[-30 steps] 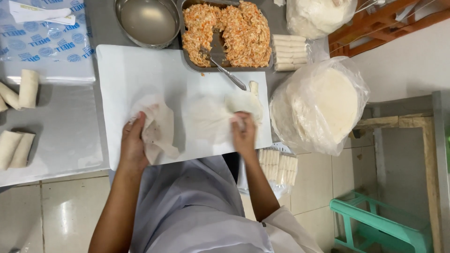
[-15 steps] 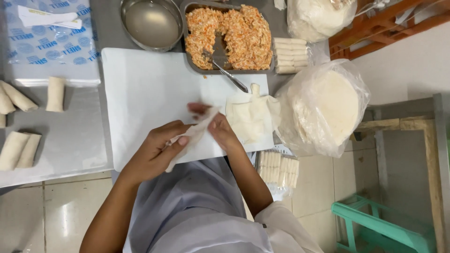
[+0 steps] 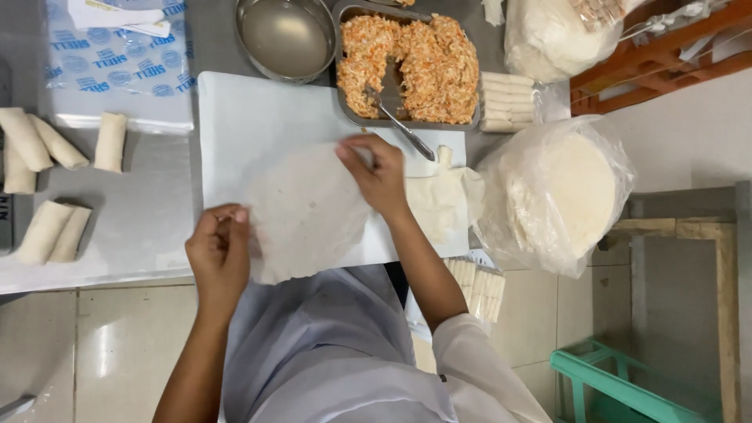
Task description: A person is manually wrapping food rolls by placing a portion of meat filling onto a wrapper and rolling it tightly on a white board.
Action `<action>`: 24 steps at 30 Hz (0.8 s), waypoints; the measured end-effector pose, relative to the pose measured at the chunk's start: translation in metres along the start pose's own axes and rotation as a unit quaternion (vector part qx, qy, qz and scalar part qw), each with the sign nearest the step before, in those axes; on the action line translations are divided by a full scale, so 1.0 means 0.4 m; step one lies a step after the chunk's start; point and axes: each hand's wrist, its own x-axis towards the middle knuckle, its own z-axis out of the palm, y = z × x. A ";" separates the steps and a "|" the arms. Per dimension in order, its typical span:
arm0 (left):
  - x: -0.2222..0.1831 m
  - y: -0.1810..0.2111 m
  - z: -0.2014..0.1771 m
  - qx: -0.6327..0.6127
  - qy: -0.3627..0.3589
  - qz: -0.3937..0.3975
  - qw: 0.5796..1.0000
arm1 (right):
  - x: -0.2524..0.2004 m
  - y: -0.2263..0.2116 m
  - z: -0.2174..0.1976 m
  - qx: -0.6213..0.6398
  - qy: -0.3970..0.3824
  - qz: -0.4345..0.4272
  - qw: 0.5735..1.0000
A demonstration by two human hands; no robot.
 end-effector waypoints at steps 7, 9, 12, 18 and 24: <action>0.013 -0.050 -0.049 0.370 0.049 0.141 0.917 | 0.126 0.107 0.104 -0.335 -0.076 -0.244 0.907; -0.003 -0.054 -0.052 0.378 0.028 0.176 0.908 | 0.170 0.099 0.117 -0.393 -0.102 -0.208 0.890; -0.036 -0.065 -0.040 0.401 -0.022 0.217 0.890 | 0.244 0.097 0.127 -0.447 -0.154 -0.153 0.868; -0.034 -0.060 -0.010 0.431 -0.008 0.253 0.866 | 0.240 0.087 0.130 -0.447 -0.176 -0.145 0.865; -0.067 -0.172 0.105 0.387 -0.116 0.267 0.875 | 0.032 0.129 0.164 -0.419 -0.213 -0.262 0.842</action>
